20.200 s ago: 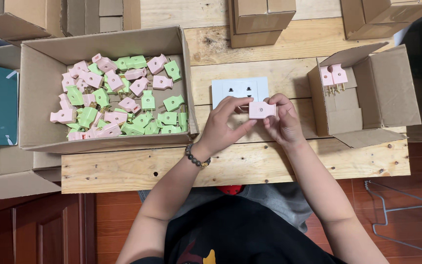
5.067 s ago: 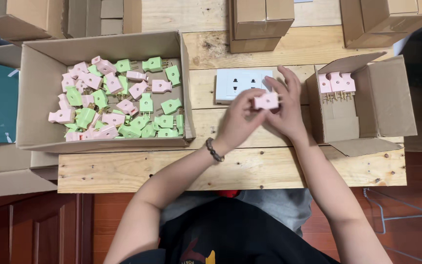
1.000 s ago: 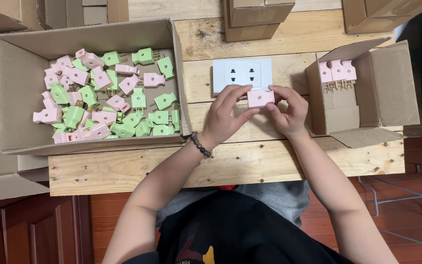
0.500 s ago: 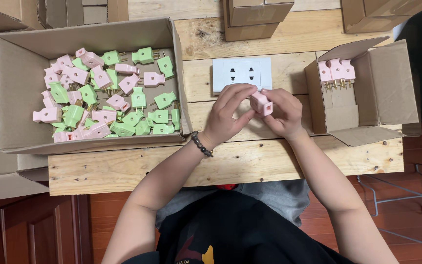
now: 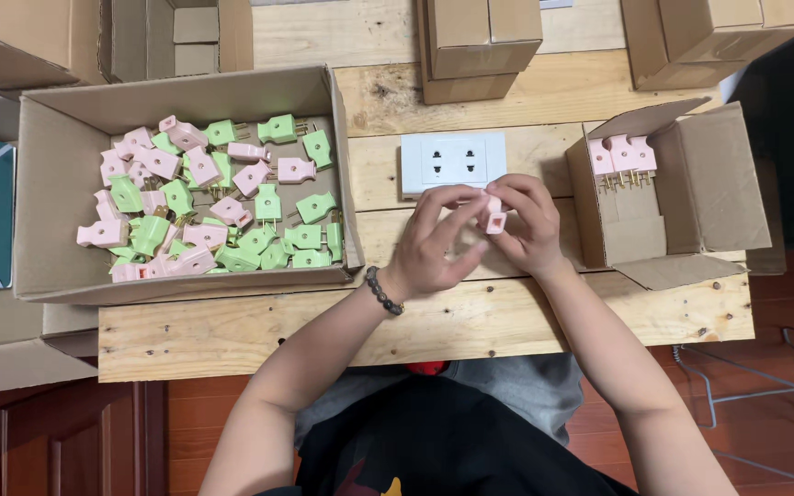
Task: The person picks up pink plastic plug components from a box, checks them for defects, tests the fit by plugging them into a white electrical outlet on the table, and places the completed items into a separate small box.
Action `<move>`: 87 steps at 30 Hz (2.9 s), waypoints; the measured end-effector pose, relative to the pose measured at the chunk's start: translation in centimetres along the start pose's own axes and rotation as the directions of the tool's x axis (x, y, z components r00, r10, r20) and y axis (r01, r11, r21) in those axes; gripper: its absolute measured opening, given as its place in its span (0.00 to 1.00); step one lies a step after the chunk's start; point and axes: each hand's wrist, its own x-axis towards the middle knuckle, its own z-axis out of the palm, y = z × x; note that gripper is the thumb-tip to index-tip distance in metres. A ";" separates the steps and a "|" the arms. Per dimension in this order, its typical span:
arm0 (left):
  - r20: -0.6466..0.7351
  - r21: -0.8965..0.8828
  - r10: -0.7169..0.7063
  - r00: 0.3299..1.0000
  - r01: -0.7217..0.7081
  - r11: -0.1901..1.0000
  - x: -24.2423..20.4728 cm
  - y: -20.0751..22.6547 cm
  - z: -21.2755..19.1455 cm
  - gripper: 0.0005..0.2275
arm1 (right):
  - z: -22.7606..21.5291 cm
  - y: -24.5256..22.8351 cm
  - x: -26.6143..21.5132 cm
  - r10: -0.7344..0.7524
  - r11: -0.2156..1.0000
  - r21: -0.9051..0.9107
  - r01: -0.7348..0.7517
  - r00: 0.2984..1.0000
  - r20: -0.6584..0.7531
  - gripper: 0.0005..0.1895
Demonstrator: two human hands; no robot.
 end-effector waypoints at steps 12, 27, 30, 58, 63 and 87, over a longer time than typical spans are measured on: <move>-0.096 -0.203 -0.205 0.974 0.182 0.962 0.7 0.4 -0.9 0.12 | -0.3 1.3 -1.0 0.113 0.991 0.072 -0.112 0.993 -0.020 0.28; -0.006 -0.296 -0.340 0.940 0.323 0.899 -1.4 -1.4 0.1 0.11 | -0.4 4.1 -3.8 0.143 0.987 0.072 -0.146 0.989 0.047 0.23; -0.016 -0.267 -0.346 0.938 0.330 0.905 -0.6 -0.5 -0.3 0.12 | -0.8 2.6 -2.4 0.132 0.984 0.121 -0.134 0.991 0.023 0.21; 0.506 0.367 -0.524 0.686 0.378 0.850 9.1 7.0 -6.8 0.14 | -0.8 0.8 0.6 0.095 0.994 -0.057 -0.093 0.995 0.032 0.41; 0.576 0.666 -0.495 0.651 -0.023 0.746 12.2 1.8 -8.4 0.06 | 0.0 0.1 0.8 0.252 0.952 -0.213 -0.220 0.958 0.138 0.41; 0.696 0.717 -0.636 0.334 -0.259 0.648 12.6 -6.7 0.1 0.11 | 0.4 0.4 -0.1 0.497 0.830 -0.452 -0.326 0.800 0.336 0.39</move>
